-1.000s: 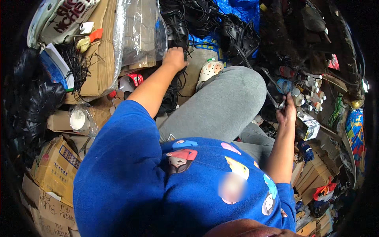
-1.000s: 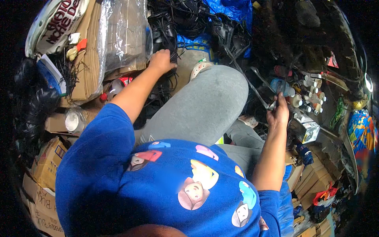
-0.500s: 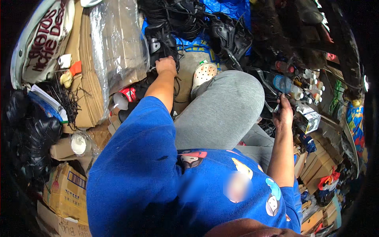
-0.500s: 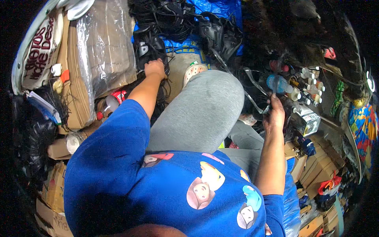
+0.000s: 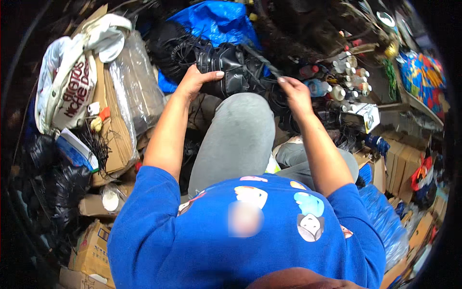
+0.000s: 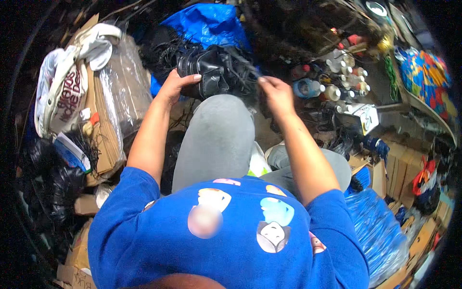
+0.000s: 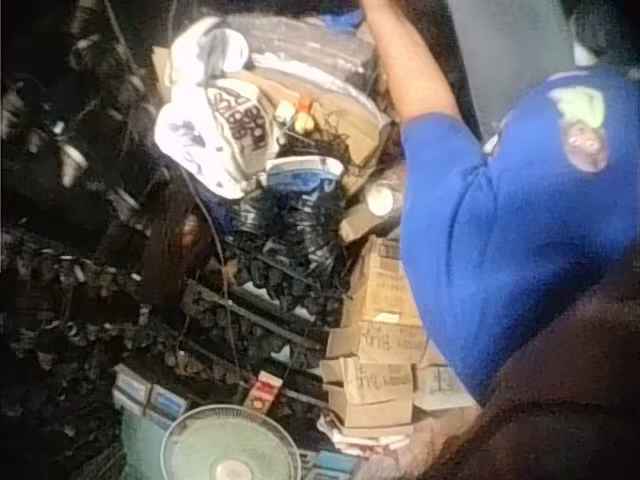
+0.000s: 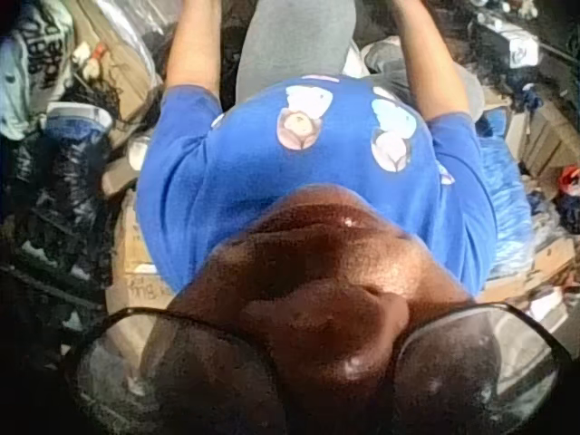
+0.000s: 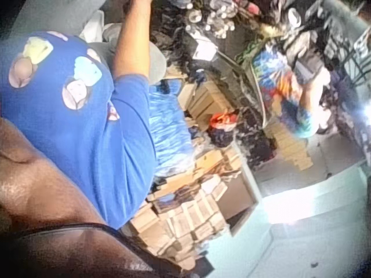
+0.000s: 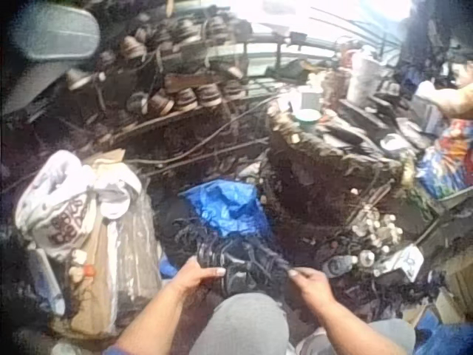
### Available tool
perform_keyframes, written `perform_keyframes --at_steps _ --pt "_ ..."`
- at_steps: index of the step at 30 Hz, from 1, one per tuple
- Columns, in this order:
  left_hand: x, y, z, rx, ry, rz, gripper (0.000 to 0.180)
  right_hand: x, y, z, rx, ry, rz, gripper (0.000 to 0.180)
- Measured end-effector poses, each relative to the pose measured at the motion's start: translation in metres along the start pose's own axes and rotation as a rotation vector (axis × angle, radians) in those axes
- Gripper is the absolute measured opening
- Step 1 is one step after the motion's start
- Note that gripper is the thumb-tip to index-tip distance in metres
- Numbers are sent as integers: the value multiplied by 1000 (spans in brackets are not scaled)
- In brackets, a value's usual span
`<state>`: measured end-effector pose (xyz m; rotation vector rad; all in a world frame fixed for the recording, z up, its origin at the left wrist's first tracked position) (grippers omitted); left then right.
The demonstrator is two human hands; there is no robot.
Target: The person is threading shoelaces into new black shoes.
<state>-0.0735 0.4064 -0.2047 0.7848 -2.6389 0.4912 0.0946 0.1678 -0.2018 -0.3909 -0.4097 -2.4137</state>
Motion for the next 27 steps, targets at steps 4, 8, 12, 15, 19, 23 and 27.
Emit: perform_keyframes --at_steps 4,8,12,15,19,23,27 --pt "-6 -40 -2 -61 -17 52 40 -15 -42 7 -154 24 61 34" --pt "-4 -62 4 63 -64 59 40 -28 -53 2 -244 -90 124 25" --pt "2 -75 13 370 39 181 41 -31 -56 13 -110 -57 333 22" --pt "12 -94 6 816 147 457 47 -43 -45 26 -79 -7 345 16" --pt "10 -98 -5 900 39 562 45 -41 -49 10 -418 -268 408 15" --pt "-15 -88 40 372 341 269 27 -27 -45 6 12 -118 414 21" --pt "-28 -96 47 162 365 399 28 -20 -47 1 -213 -173 400 29"
Point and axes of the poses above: each hand's wrist, its own x-axis away from the middle knuckle, its own y-axis out of the back of the hand, z = x × y, the point moved 9 cm from there along -x, towards the middle knuckle
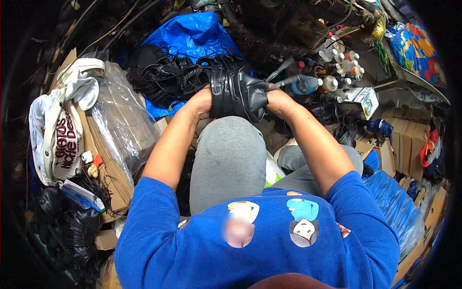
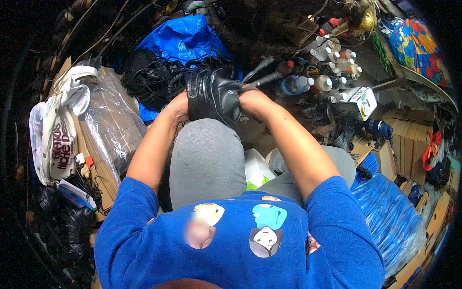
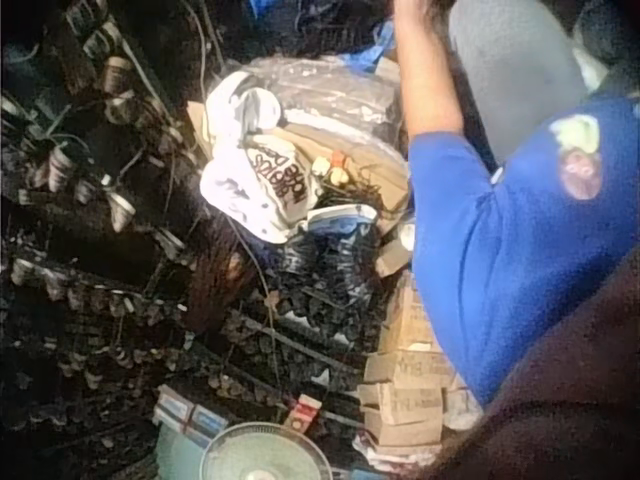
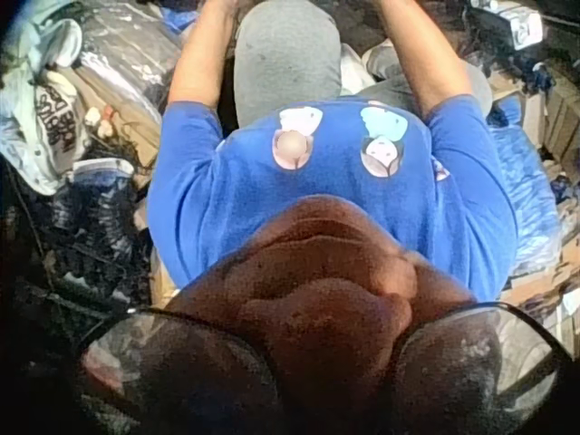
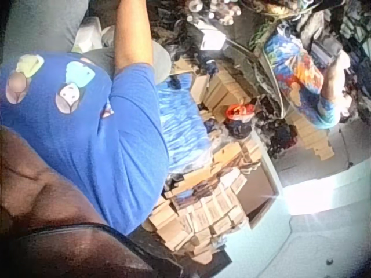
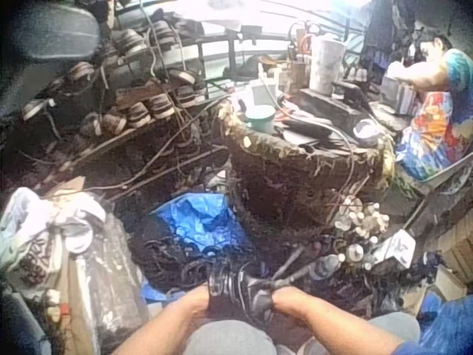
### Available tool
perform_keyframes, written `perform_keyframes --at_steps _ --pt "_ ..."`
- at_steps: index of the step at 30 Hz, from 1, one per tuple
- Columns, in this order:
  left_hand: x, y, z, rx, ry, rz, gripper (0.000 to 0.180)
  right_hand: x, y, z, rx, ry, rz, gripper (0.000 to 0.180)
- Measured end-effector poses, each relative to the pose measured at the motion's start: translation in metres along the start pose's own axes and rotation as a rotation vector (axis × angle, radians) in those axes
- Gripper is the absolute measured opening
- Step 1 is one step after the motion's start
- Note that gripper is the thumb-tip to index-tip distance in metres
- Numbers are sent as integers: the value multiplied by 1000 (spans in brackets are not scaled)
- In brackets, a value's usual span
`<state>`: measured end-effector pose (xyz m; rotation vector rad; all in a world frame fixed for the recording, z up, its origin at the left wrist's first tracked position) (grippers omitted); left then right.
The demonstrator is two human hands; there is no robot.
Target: The person is threading shoelaces into new black shoes.
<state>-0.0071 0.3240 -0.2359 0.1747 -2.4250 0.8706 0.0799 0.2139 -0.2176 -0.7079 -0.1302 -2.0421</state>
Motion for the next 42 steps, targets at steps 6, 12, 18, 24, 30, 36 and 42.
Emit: perform_keyframes --at_steps 6,12,18,24,30,36,42 --pt "16 -10 -4 323 -145 210 29 -34 8 6 92 33 89 11" --pt "15 16 -10 -404 -155 -78 29 -35 2 -30 -181 -120 13 14" --pt "7 24 -18 -633 -197 -107 19 -34 -26 -19 137 -183 348 16" --pt "17 16 -25 -717 -397 -200 36 -27 -26 -21 237 -320 311 27" --pt "20 6 -27 -679 -352 -92 22 -24 -34 -26 216 -338 412 29" --pt "24 38 -4 -456 -374 -251 33 -38 -42 -21 56 -301 279 25" --pt "30 39 -5 -771 -461 -268 36 -39 -45 -23 -21 -261 139 26"
Point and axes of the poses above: each hand's wrist, its own x-axis away from the middle knuckle, its own y-axis out of the back of the hand, z = x × y, the point moved 9 cm from there along -x, towards the middle knuckle
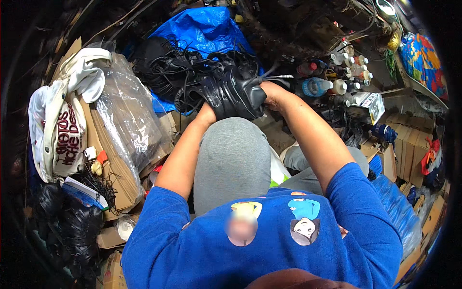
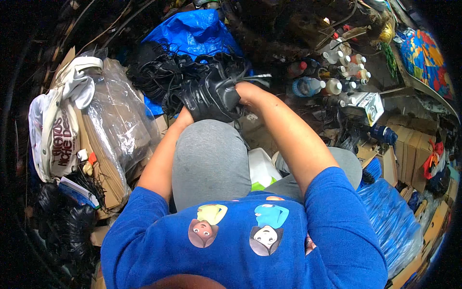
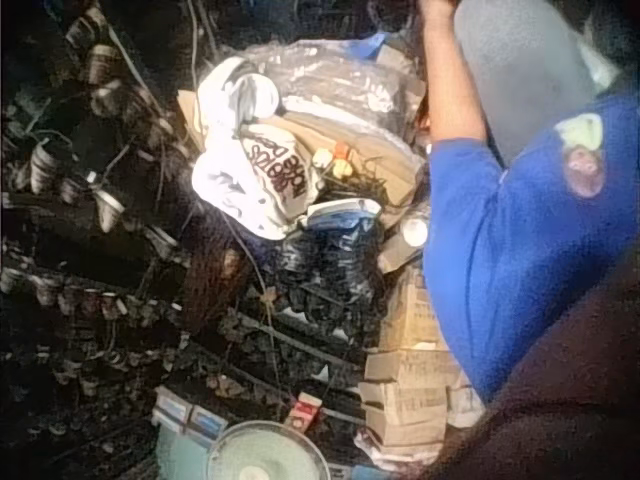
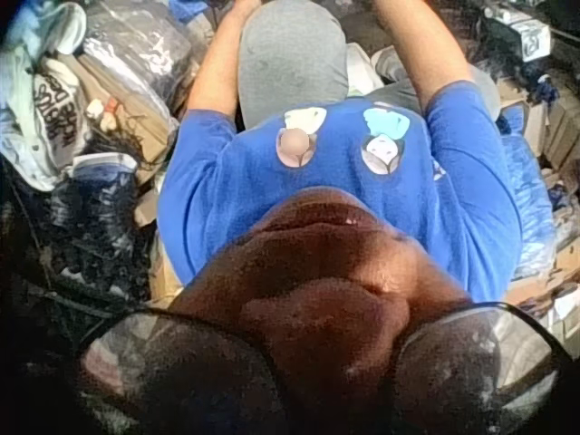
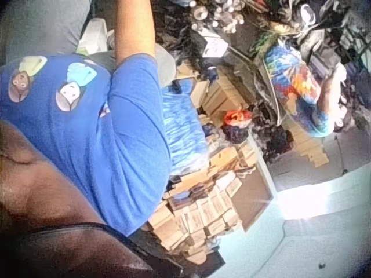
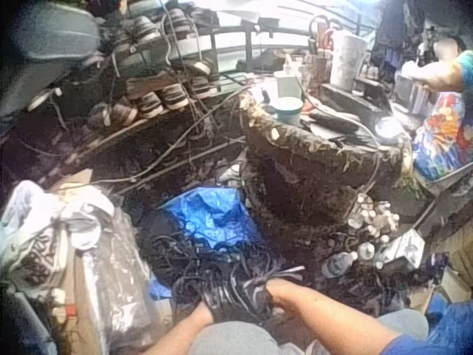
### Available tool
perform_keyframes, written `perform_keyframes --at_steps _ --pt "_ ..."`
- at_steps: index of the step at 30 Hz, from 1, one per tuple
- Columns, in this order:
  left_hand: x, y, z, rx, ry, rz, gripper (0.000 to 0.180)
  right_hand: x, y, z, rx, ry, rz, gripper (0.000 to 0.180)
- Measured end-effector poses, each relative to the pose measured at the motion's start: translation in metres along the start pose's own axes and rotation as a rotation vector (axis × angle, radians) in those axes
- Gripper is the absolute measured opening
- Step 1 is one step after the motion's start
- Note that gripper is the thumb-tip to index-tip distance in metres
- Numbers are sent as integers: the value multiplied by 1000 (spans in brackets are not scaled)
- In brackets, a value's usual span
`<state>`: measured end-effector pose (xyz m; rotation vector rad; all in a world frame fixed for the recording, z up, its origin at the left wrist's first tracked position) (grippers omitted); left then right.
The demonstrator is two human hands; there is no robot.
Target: The person is threading shoelaces into new black shoes.
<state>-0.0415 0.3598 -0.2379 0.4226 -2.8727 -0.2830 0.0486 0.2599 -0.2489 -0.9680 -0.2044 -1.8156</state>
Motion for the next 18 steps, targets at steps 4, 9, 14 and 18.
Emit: perform_keyframes --at_steps 4,9,14,18 --pt "-2 1 -19 -39 33 63 35 4 8 5 167 40 -24 24" --pt "2 10 -14 266 306 144 35 21 31 6 343 -49 -81 22" --pt "6 23 -11 157 134 -23 30 28 47 32 408 210 -189 23" --pt "23 39 8 -753 140 -29 23 32 85 21 543 241 -403 24"
Point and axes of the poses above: each hand's wrist, its own x-axis away from the middle knuckle, its own y-axis out of the back of the hand, z = x × y, the point moved 9 cm from there along -x, towards the middle knuckle
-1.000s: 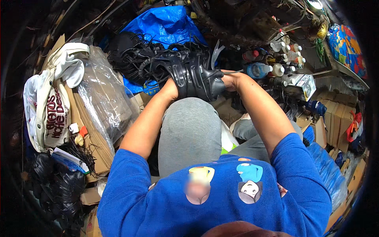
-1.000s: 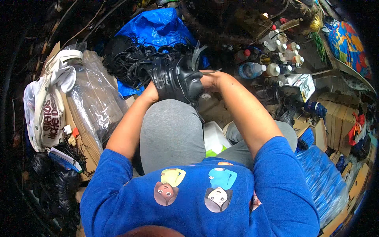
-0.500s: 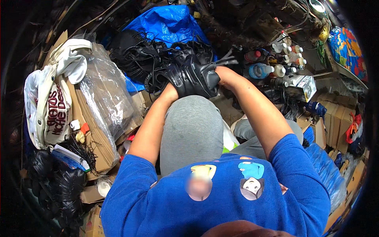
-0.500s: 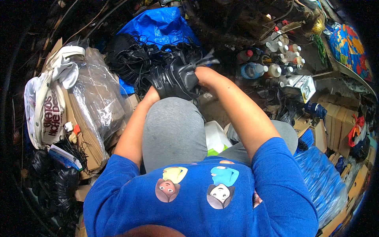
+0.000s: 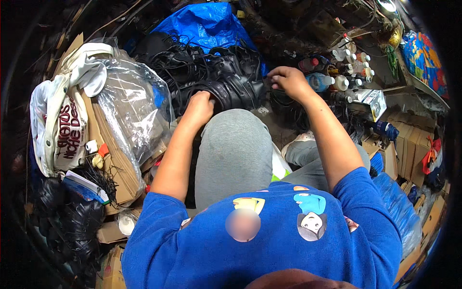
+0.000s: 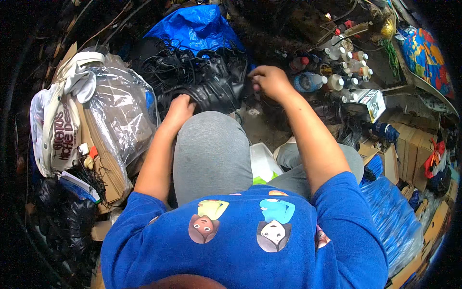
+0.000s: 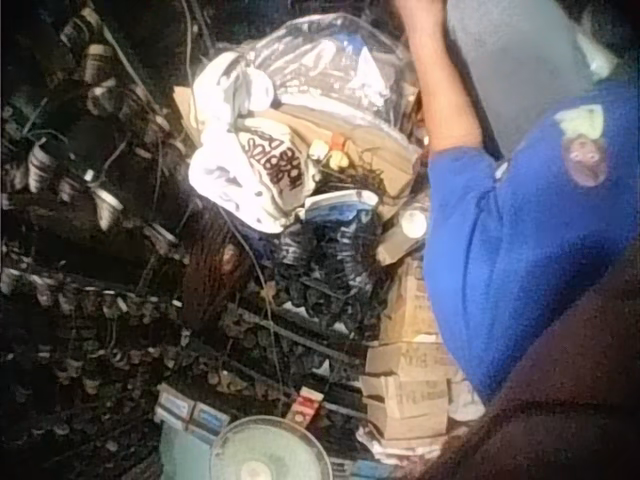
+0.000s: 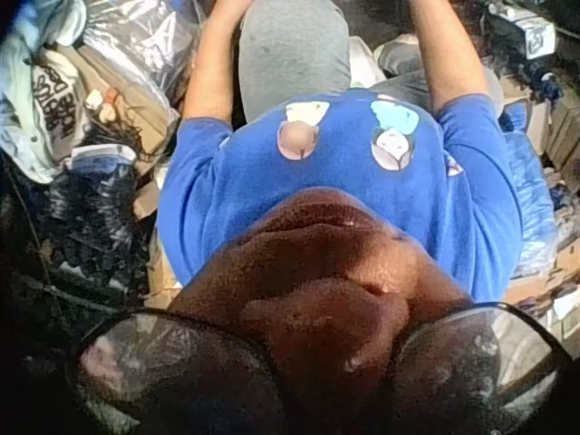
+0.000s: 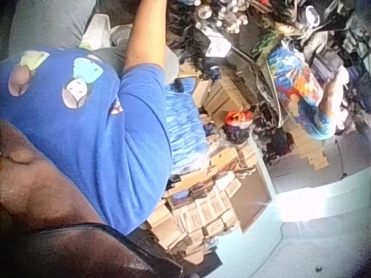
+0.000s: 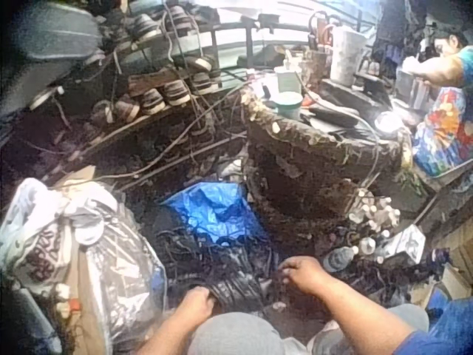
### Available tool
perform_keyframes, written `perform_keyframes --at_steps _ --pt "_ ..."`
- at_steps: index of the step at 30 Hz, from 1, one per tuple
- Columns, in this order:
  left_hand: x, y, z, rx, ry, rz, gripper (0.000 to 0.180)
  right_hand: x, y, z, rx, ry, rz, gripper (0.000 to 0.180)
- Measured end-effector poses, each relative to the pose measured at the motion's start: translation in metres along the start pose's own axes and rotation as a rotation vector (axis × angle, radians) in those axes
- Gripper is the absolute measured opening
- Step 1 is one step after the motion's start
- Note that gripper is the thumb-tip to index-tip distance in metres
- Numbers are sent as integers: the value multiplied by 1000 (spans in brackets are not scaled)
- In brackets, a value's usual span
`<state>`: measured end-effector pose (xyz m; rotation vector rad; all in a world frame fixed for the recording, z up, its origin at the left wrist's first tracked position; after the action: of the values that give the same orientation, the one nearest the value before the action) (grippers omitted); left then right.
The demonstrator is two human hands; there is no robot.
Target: The person is threading shoelaces into new black shoes.
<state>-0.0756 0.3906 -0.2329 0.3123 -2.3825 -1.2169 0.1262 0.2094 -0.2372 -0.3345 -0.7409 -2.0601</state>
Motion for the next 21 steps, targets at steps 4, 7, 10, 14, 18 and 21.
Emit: perform_keyframes --at_steps 4,7,10,14,18,21 --pt "29 11 47 276 171 -71 15 11 32 -44 56 41 -117 25" --pt "46 16 74 1160 329 -210 10 27 50 -80 184 -65 -145 30" --pt "59 54 78 1702 150 -415 5 53 71 -96 424 -116 -175 34" --pt "90 105 81 1616 -19 -500 9 91 112 -101 655 -134 -230 34" --pt "128 87 104 596 359 -461 29 119 143 -130 698 -214 -251 31" --pt "145 -4 117 55 521 218 50 131 155 -166 730 -343 -250 31"
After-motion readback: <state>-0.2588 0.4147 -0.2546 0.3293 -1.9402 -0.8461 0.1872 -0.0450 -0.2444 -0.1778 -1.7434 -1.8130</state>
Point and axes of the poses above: each hand's wrist, its own x-axis away from the middle knuckle, its own y-axis out of the back of the hand, z = x × y, the point moved 9 cm from there along -x, towards the middle knuckle
